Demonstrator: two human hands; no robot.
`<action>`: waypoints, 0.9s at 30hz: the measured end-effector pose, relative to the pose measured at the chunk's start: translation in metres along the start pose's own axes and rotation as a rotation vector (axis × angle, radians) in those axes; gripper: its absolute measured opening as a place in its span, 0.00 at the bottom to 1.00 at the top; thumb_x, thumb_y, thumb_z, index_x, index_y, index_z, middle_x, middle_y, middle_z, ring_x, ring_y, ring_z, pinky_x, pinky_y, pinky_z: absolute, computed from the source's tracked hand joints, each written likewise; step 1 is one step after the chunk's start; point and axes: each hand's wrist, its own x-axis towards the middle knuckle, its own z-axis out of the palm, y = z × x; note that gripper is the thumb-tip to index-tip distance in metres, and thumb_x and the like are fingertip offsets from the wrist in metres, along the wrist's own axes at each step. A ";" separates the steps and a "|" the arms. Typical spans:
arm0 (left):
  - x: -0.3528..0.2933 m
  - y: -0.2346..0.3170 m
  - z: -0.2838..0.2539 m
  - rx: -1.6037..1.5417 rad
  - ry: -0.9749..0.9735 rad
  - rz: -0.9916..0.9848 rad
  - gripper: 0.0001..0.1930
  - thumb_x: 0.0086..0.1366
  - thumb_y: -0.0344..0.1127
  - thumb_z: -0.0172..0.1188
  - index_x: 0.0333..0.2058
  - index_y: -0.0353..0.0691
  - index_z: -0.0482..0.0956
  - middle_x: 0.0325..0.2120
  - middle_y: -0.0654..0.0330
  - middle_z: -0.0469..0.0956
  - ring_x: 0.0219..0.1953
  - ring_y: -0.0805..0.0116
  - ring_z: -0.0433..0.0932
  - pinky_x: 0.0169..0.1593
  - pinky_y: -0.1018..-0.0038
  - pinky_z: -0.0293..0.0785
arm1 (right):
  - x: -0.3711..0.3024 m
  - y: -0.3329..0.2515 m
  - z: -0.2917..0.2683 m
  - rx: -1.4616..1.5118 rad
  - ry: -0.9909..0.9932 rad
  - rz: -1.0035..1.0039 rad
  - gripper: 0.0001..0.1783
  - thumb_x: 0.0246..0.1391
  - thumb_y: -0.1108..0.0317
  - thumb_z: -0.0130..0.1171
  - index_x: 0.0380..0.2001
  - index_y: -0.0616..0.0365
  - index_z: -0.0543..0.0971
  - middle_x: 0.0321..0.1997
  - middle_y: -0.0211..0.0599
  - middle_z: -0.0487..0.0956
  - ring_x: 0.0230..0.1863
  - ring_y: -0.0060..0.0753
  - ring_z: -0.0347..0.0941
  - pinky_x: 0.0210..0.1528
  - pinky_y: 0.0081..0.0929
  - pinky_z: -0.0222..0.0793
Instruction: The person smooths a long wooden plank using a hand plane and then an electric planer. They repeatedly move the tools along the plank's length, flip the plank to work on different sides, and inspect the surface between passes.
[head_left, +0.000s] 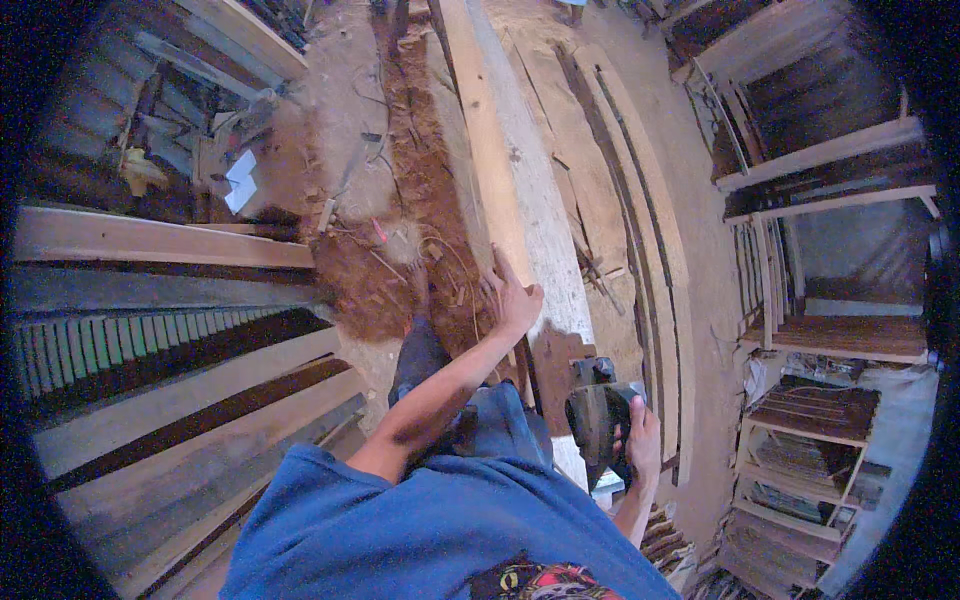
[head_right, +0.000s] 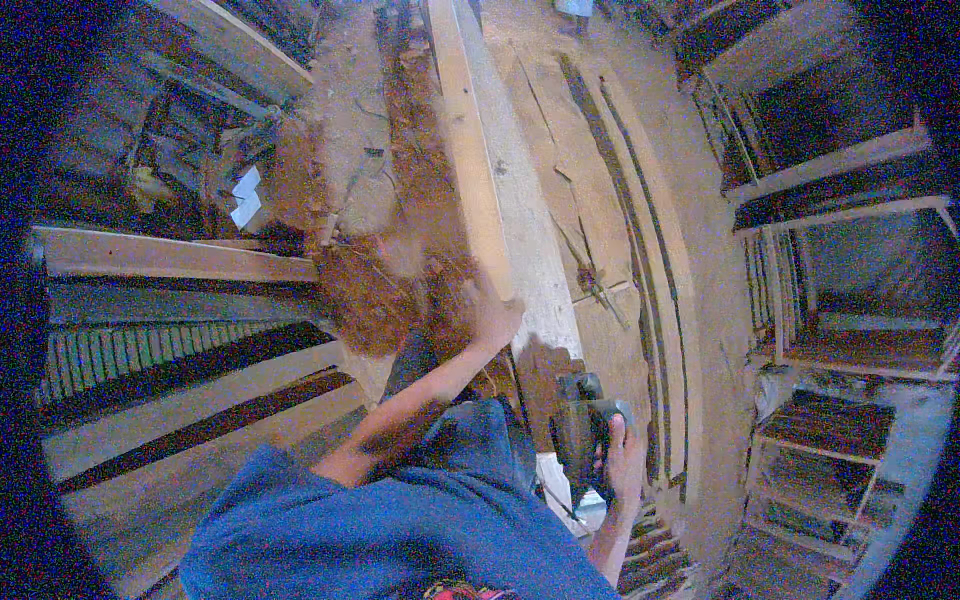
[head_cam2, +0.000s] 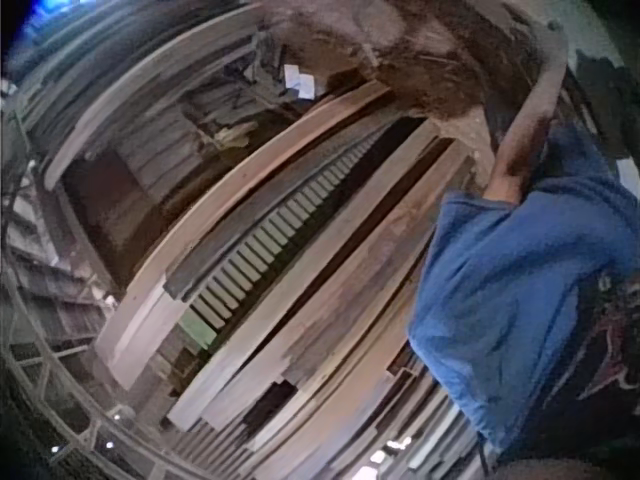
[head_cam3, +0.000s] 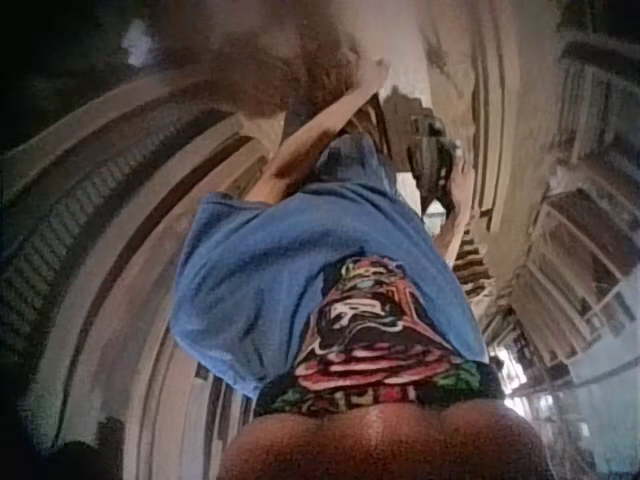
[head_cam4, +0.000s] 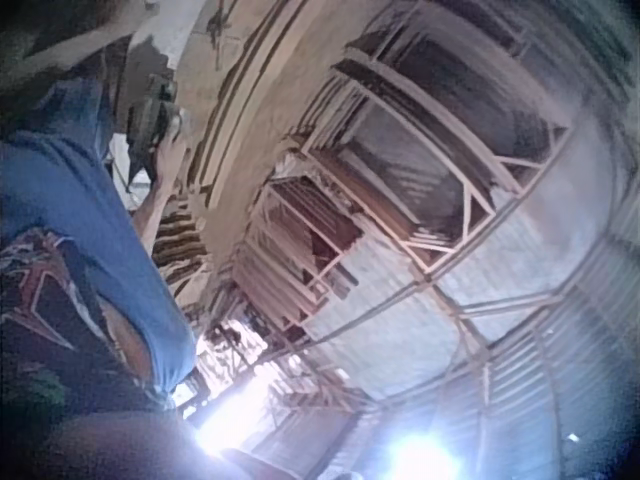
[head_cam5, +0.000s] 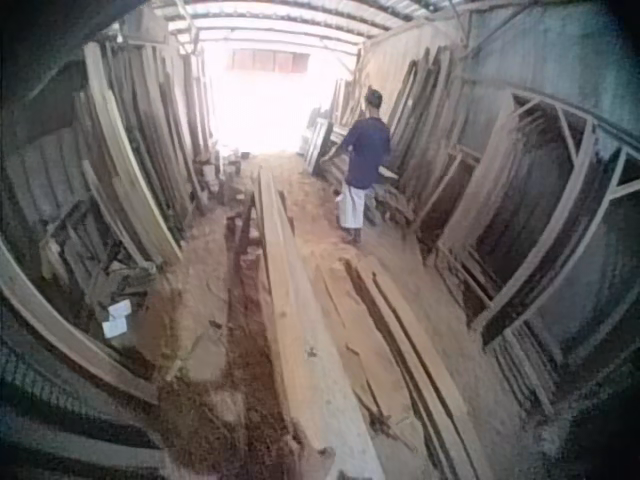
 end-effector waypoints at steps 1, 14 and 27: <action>-0.002 0.003 -0.001 0.044 -0.040 0.017 0.66 0.52 0.30 0.71 0.76 0.37 0.26 0.64 0.24 0.50 0.61 0.27 0.59 0.66 0.40 0.56 | 0.001 0.000 -0.001 0.004 -0.001 -0.001 0.36 0.71 0.34 0.45 0.35 0.59 0.79 0.18 0.29 0.73 0.16 0.23 0.69 0.19 0.25 0.67; 0.006 -0.002 -0.012 -0.222 -0.137 0.037 0.65 0.56 0.34 0.73 0.75 0.37 0.25 0.75 0.31 0.35 0.74 0.27 0.42 0.75 0.44 0.49 | 0.005 -0.009 -0.002 0.004 -0.035 0.027 0.35 0.72 0.35 0.44 0.36 0.60 0.80 0.18 0.29 0.73 0.16 0.22 0.69 0.18 0.24 0.67; 0.024 -0.062 0.073 -0.328 -0.079 -0.254 0.62 0.48 0.36 0.74 0.73 0.32 0.39 0.63 0.30 0.58 0.67 0.32 0.60 0.70 0.50 0.60 | 0.001 -0.005 -0.001 0.030 0.008 0.080 0.30 0.73 0.40 0.46 0.37 0.59 0.80 0.18 0.29 0.73 0.16 0.23 0.69 0.18 0.27 0.65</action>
